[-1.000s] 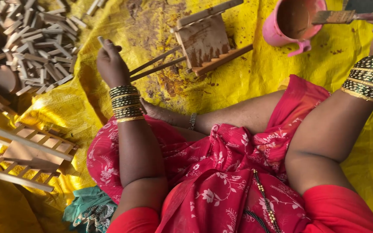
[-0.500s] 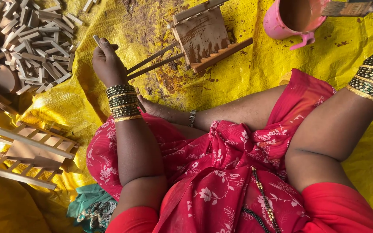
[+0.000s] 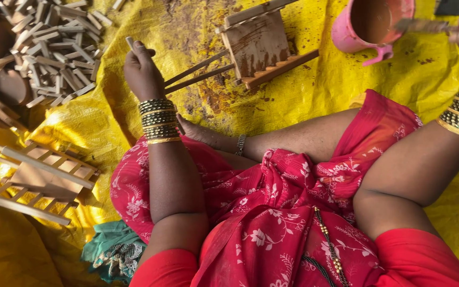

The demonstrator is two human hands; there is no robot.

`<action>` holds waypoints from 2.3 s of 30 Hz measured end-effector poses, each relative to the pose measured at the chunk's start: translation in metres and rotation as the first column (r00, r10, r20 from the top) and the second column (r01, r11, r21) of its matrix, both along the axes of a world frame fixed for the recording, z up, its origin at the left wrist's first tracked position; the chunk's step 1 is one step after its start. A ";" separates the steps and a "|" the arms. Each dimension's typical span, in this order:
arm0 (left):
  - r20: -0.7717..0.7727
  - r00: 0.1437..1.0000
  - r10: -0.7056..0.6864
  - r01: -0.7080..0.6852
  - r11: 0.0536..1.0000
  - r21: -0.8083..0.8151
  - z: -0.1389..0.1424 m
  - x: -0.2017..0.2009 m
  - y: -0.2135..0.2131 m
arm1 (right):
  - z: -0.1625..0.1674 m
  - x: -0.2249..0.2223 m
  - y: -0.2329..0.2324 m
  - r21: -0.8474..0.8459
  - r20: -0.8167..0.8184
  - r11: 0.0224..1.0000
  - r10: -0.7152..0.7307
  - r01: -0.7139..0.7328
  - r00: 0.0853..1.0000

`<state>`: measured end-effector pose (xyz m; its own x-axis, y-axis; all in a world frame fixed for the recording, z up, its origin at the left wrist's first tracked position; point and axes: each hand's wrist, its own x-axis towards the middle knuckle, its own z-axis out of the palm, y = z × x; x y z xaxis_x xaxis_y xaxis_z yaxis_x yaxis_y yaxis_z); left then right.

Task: The person sits on the ground and paints small wooden miniature chairs with a brush, dipping the brush into a pink cup of brown paint and brushing the seat, back and rungs of each chair, holding a chair steady with one hand while painting with the other.

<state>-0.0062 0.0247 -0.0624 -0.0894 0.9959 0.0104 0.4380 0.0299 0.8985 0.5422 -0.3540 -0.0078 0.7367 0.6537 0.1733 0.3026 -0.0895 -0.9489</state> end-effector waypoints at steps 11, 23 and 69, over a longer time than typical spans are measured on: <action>-0.021 1.000 0.020 -0.021 0.999 -0.047 -0.003 -0.002 -0.002 | -0.013 -0.012 0.023 0.013 -0.145 0.999 0.049 -0.048 0.988; -0.137 0.991 -0.013 -0.002 0.995 -0.104 -0.016 -0.001 -0.001 | 0.019 -0.169 0.124 0.109 -0.498 0.984 0.175 -0.139 0.850; -0.131 0.990 -0.049 0.048 0.999 -0.007 -0.026 -0.006 -0.010 | 0.014 -0.288 0.185 -0.075 0.577 0.953 0.283 -0.295 0.766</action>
<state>-0.0121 0.0150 -0.0881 -0.0392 0.9991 0.0149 0.5526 0.0092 0.8334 0.2537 -0.1691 0.0066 0.2727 0.8114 0.5170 0.8004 0.1068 -0.5899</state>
